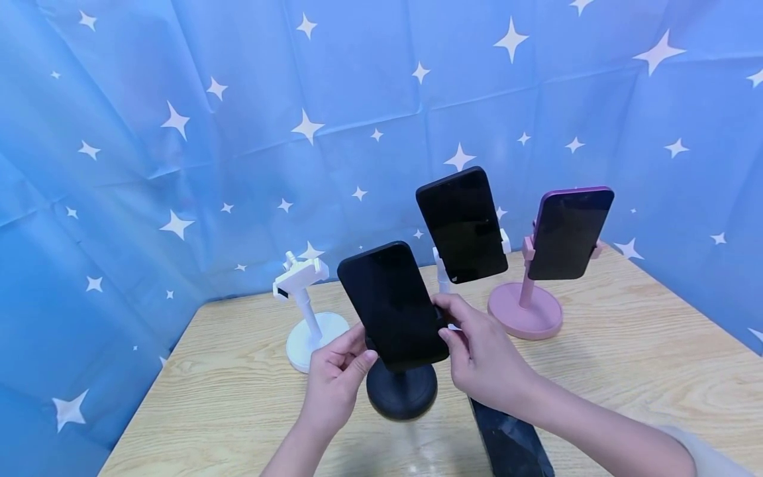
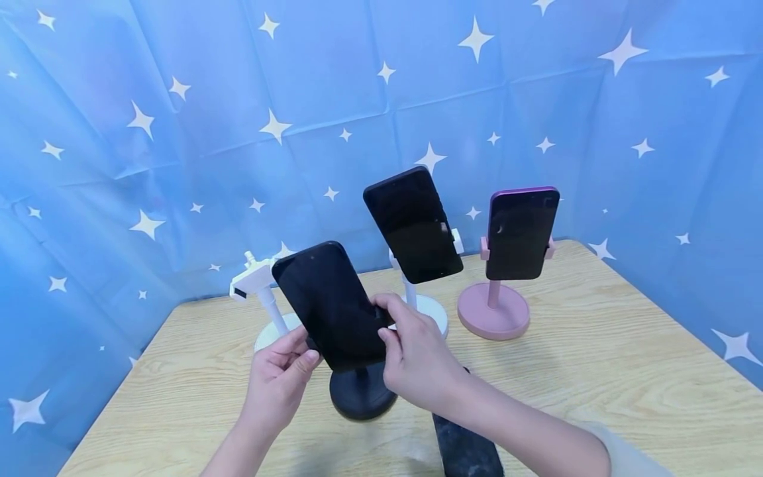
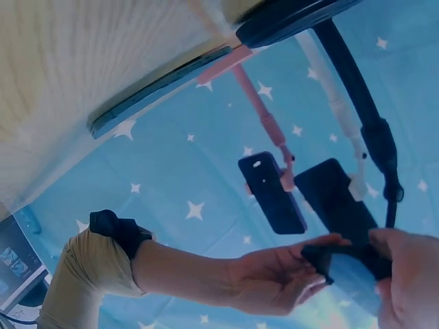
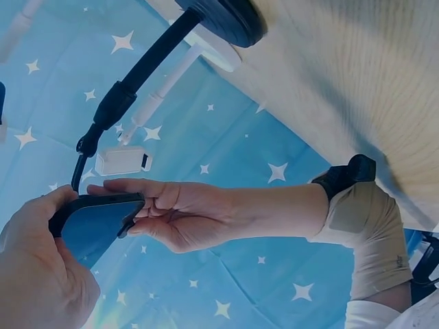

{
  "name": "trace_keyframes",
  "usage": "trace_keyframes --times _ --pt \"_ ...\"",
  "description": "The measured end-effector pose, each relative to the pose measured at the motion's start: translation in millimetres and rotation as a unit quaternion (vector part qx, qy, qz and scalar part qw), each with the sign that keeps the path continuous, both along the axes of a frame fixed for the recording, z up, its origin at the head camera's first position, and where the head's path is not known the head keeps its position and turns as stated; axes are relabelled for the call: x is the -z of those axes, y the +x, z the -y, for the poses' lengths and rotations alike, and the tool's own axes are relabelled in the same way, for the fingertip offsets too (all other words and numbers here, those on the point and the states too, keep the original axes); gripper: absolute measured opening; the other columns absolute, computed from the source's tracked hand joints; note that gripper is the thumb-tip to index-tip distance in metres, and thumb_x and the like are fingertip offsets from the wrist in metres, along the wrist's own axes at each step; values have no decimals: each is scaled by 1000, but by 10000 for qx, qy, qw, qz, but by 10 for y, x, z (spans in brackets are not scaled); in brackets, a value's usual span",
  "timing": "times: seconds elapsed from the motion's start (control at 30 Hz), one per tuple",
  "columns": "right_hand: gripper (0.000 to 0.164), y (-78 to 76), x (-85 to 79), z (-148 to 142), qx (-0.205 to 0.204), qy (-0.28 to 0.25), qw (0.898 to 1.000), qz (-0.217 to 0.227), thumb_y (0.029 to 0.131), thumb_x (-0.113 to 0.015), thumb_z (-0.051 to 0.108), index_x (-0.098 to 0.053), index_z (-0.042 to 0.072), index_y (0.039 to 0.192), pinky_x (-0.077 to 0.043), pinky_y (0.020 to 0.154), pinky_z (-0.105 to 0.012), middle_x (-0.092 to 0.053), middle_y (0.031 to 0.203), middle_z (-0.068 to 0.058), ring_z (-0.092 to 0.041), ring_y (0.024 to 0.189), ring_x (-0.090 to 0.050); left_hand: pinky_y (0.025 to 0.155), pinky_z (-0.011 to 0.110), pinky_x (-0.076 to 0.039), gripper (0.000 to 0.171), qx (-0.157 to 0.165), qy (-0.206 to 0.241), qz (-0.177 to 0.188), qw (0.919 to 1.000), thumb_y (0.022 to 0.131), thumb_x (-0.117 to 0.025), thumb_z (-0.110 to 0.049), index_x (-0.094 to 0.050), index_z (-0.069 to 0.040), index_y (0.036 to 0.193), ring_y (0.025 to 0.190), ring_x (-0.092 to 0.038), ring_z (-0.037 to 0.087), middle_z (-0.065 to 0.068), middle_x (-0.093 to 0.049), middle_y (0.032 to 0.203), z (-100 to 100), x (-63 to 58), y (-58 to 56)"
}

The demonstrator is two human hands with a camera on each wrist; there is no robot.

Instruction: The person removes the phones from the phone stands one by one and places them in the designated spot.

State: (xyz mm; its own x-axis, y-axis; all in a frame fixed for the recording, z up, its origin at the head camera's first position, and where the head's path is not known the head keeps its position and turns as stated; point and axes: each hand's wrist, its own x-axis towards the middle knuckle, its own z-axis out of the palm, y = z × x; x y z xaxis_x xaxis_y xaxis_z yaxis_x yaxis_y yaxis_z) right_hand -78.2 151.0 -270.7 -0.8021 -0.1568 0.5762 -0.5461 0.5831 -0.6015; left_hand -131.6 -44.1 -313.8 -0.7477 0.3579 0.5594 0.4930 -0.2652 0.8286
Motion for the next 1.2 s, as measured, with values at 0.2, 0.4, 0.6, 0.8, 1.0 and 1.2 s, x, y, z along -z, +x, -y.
trace_keyframes --times 0.2,0.4,0.6,0.8,1.0,1.2 --pt "36 47 52 -46 -112 -63 9999 -91 83 -50 -14 -49 -5 118 -51 79 -38 -59 115 -17 -23 102 -60 74 13 -46 36 298 184 -403 9986 82 -52 14 -45 26 115 90 -58 -1 -11 -64 104 -3 34 21" --pt "37 65 97 -66 -344 -170 9991 -172 83 -50 -15 -49 -6 119 -51 78 -38 -58 116 -18 -24 102 -59 78 15 -47 38 538 270 -744 9954 82 -51 16 -49 18 120 101 -57 5 -6 -62 114 13 56 27" --pt "36 60 113 -77 -427 -134 9986 -271 83 -51 -14 -48 -8 119 -51 78 -38 -57 116 -20 -21 98 -60 59 14 -43 40 486 136 -925 9944 82 -52 15 -53 8 122 78 -53 -1 -10 -61 95 43 65 13" --pt "35 45 96 -81 -600 -116 9977 -284 84 -50 -14 -47 -10 119 -52 76 -35 -57 115 -21 -19 94 -60 47 22 -34 50 488 84 -1062 9931 81 -51 17 -59 -12 122 61 -41 7 -5 -48 74 75 74 -12" --pt "36 38 91 -108 -735 -185 9969 -209 84 -51 -14 -47 -10 119 -53 74 -32 -56 114 -22 -16 88 -59 55 16 -39 48 569 125 -1083 9924 83 -53 13 -59 -16 121 68 -45 3 -10 -54 85 76 81 -20" --pt "36 42 112 -142 -624 -196 9976 -236 83 -53 -12 -48 -9 119 -54 73 -32 -58 112 -21 -18 88 -62 70 15 -49 50 486 -91 -975 9940 83 -57 9 -60 -25 119 80 -56 -2 -14 -61 93 97 81 -25"
